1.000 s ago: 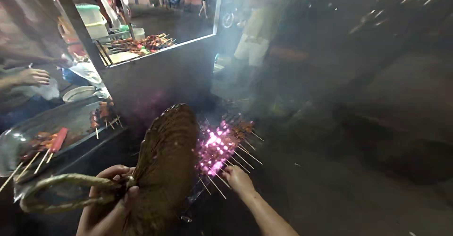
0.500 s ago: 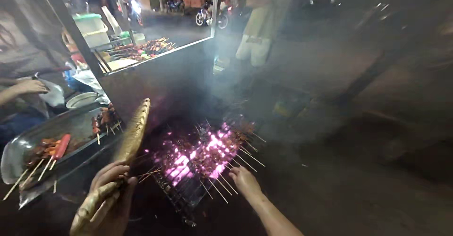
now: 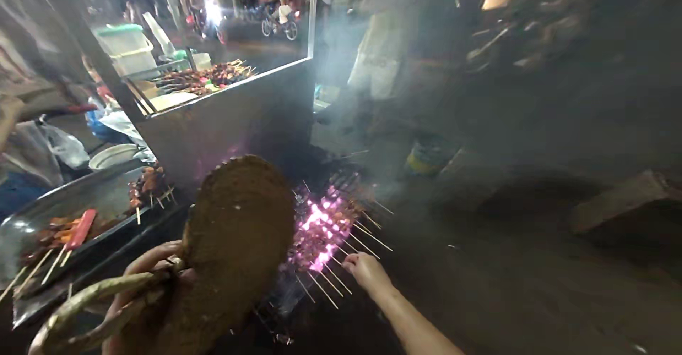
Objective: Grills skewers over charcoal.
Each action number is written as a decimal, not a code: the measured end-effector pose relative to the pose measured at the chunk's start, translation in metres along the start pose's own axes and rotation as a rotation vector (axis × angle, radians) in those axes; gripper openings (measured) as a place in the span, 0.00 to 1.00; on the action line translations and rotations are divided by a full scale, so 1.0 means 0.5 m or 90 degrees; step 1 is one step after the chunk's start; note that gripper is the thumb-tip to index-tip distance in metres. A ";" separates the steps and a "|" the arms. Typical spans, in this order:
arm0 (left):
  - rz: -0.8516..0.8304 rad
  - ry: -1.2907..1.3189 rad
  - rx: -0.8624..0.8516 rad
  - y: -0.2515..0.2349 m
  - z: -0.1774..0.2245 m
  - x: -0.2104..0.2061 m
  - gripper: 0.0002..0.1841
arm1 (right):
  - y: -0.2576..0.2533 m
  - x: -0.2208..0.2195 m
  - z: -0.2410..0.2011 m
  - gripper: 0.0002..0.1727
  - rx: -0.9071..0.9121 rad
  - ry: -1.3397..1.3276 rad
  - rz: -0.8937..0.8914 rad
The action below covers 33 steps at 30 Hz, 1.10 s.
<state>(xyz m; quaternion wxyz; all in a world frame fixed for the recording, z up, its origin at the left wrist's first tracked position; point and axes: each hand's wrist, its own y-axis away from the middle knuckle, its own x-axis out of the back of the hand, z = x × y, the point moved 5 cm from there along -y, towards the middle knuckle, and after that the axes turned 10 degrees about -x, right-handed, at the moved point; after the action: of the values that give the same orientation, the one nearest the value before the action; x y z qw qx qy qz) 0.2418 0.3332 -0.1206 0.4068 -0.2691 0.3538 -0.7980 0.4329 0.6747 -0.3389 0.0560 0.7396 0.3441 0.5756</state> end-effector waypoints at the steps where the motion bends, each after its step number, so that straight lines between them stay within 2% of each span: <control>1: 0.000 -0.039 -0.042 0.003 -0.006 0.008 0.13 | -0.006 0.012 0.005 0.21 -0.009 -0.027 0.035; 3: -0.006 -0.068 -0.039 0.014 0.000 -0.011 0.14 | -0.028 0.026 0.016 0.21 -0.029 -0.027 0.073; 7: -0.059 0.137 0.120 0.015 0.039 -0.083 0.23 | -0.048 0.028 0.026 0.20 -0.074 0.014 0.021; 11: -0.028 0.066 0.042 0.017 0.009 -0.068 0.19 | -0.053 0.041 0.021 0.20 -0.044 0.021 0.017; 16: -0.037 0.055 0.065 0.015 0.003 -0.050 0.21 | -0.065 0.026 0.030 0.20 -0.055 0.049 -0.005; 20: -0.021 -0.094 -0.064 0.022 -0.012 -0.017 0.15 | -0.062 0.029 0.028 0.20 -0.055 0.035 0.003; 21: -0.006 -0.090 -0.060 0.024 -0.011 -0.019 0.14 | -0.060 0.033 0.025 0.20 -0.047 0.019 0.009; 23: -0.001 0.014 0.023 0.020 0.013 -0.041 0.19 | -0.059 0.036 0.019 0.19 -0.029 -0.004 0.014; 26: -0.047 0.129 0.119 0.020 0.035 -0.059 0.21 | -0.043 0.032 0.012 0.20 -0.028 -0.028 -0.034; 30: -0.024 0.010 0.045 0.038 0.003 -0.046 0.20 | -0.060 0.017 0.020 0.19 0.000 -0.052 -0.045; 33: -0.031 0.029 0.059 0.045 0.015 -0.042 0.19 | -0.061 0.019 0.016 0.19 0.017 -0.061 -0.047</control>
<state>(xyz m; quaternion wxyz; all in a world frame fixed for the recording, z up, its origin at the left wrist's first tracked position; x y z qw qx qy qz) 0.2687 0.3390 -0.1365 0.3914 -0.2398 0.3190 -0.8292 0.4274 0.7058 -0.3482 0.0839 0.7535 0.3761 0.5327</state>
